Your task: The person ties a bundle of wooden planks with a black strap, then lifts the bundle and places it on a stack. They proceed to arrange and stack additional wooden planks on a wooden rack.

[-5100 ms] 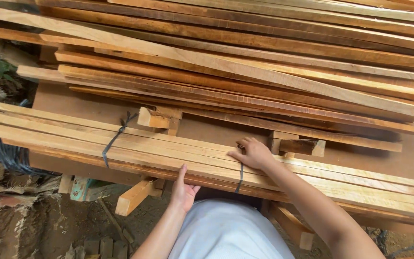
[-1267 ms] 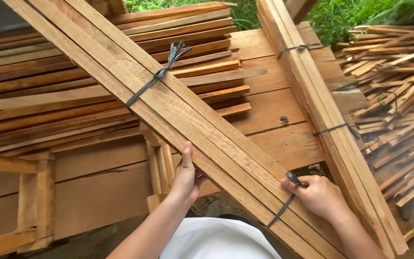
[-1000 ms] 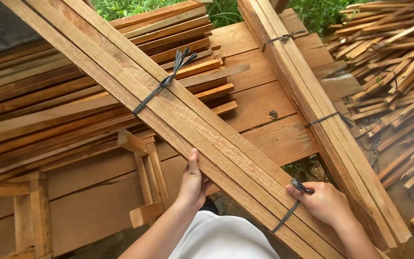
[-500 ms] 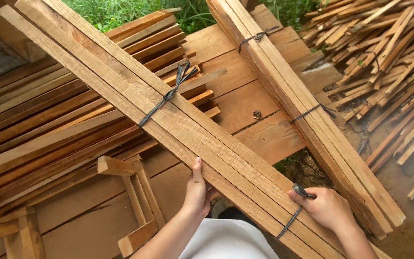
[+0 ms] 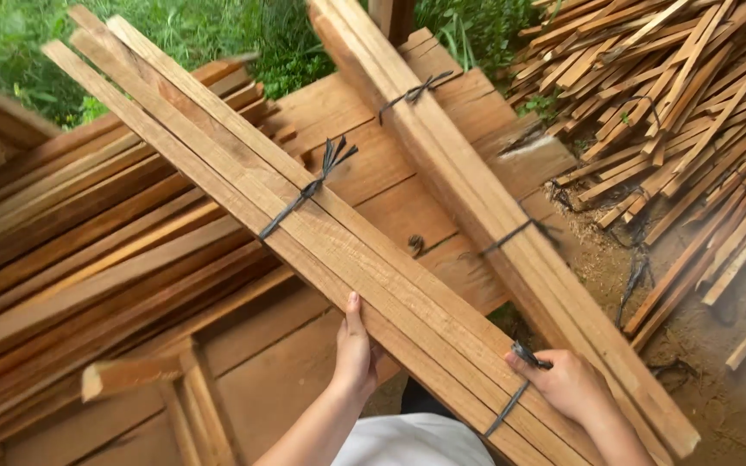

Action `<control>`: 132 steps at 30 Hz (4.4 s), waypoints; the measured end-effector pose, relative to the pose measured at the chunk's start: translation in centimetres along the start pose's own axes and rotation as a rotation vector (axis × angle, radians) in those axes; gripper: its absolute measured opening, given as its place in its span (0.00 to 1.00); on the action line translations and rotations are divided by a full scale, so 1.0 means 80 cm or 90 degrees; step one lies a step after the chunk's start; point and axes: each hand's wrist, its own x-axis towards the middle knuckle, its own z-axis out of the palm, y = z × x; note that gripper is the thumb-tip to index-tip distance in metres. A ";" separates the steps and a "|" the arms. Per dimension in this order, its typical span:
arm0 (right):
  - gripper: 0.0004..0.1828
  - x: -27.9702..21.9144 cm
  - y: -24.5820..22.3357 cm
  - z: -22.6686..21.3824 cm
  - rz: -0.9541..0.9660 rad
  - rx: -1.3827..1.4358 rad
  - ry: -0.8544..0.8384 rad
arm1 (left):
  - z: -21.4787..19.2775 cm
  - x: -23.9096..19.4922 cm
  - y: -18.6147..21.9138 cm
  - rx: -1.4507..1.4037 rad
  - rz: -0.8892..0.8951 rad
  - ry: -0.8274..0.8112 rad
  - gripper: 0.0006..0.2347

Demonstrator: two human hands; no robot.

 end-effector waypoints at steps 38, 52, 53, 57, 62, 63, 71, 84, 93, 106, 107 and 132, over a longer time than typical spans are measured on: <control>0.46 0.295 -0.038 -0.241 -0.141 0.137 -0.036 | 0.366 0.334 0.078 0.118 0.163 0.189 0.50; 0.47 0.356 -0.035 -0.216 -0.169 0.125 -0.040 | 0.386 0.328 0.106 0.168 0.137 0.204 0.50; 0.48 0.349 -0.041 -0.221 -0.160 0.123 -0.046 | 0.386 0.328 0.107 0.172 0.144 0.200 0.50; 0.55 0.346 -0.056 -0.218 -0.135 0.101 -0.055 | 0.378 0.341 0.111 0.288 0.276 0.206 0.42; 0.41 0.359 -0.064 -0.185 -0.191 0.125 0.023 | 0.317 0.409 0.025 0.443 0.344 0.241 0.37; 0.41 0.384 -0.050 -0.141 -0.172 0.239 0.003 | 0.299 0.397 -0.002 0.369 0.281 0.231 0.38; 0.33 0.431 -0.016 -0.103 -0.147 0.421 -0.100 | 0.329 0.272 -0.120 0.141 0.017 0.098 0.43; 0.52 0.394 -0.014 -0.123 -0.116 0.400 -0.233 | 0.315 0.310 -0.162 -0.023 -0.144 0.075 0.51; 0.56 0.397 -0.010 -0.122 -0.124 0.365 -0.255 | 0.379 0.224 -0.100 0.128 -0.097 0.118 0.45; 0.55 0.377 -0.023 -0.137 -0.099 0.431 -0.260 | 0.360 0.240 -0.108 0.046 -0.096 0.097 0.44; 0.55 0.381 -0.021 -0.135 -0.129 0.460 -0.268 | 0.359 0.236 -0.102 0.055 -0.101 0.083 0.43; 0.39 0.414 0.000 -0.072 -0.286 0.275 0.274 | 0.184 0.329 -0.125 0.648 0.310 -0.046 0.26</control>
